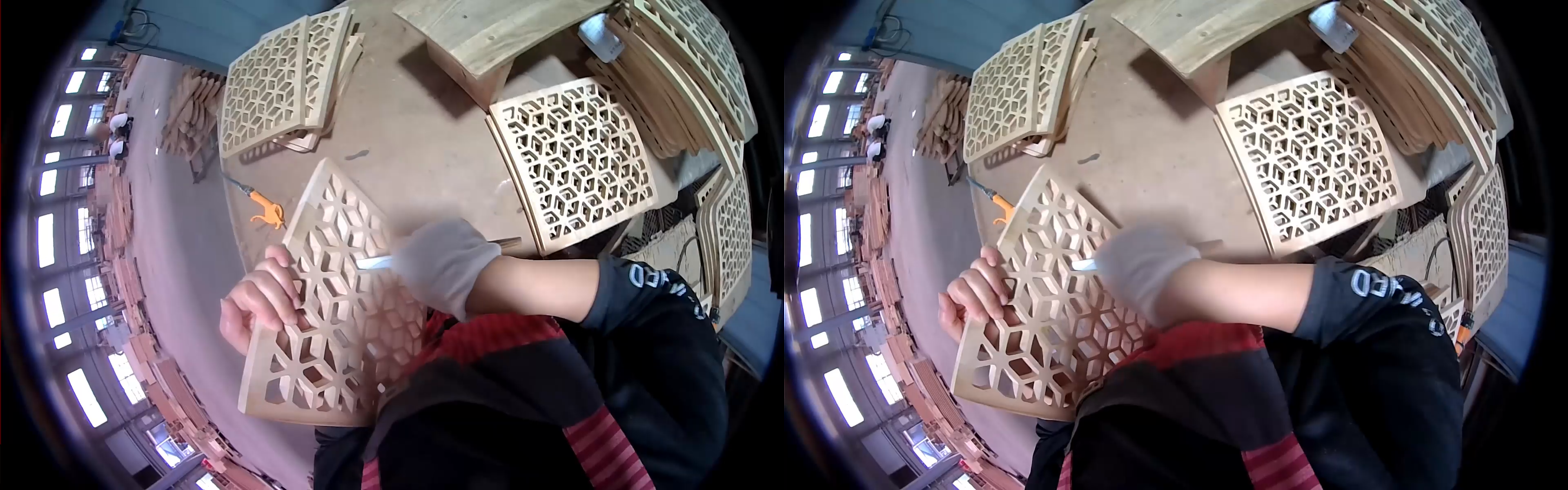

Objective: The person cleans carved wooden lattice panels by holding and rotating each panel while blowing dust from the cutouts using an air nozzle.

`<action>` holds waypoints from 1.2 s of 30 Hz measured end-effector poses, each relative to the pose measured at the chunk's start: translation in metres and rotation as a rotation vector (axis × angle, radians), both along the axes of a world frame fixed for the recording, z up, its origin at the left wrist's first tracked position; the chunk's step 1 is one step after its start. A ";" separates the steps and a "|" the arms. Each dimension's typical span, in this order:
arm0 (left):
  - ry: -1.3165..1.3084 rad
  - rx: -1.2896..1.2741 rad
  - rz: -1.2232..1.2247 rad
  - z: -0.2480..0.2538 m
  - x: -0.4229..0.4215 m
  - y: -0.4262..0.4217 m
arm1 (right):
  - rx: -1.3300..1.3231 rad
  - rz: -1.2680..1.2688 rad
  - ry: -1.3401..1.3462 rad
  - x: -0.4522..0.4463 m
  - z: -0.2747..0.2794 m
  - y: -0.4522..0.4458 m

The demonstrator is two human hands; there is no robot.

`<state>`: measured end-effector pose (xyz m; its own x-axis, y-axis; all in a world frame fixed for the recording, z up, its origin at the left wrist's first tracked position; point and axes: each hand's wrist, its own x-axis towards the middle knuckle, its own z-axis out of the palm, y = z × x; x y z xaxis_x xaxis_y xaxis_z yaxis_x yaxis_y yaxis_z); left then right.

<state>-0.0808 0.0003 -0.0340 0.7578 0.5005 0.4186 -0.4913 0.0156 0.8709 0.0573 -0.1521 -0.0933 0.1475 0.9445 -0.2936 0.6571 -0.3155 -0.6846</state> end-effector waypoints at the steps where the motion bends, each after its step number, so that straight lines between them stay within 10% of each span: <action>1: 0.014 0.010 -0.004 0.000 0.004 -0.005 | 0.025 0.040 -0.010 -0.001 0.003 0.004; 36: 0.004 -0.004 0.099 0.000 -0.019 0.000 | -0.075 0.074 -0.076 0.029 -0.011 -0.018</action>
<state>-0.0998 0.0007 -0.0336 0.7062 0.5748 0.4134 -0.4870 -0.0295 0.8729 0.0862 -0.1704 -0.1044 0.1027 0.9293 -0.3548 0.7297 -0.3127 -0.6080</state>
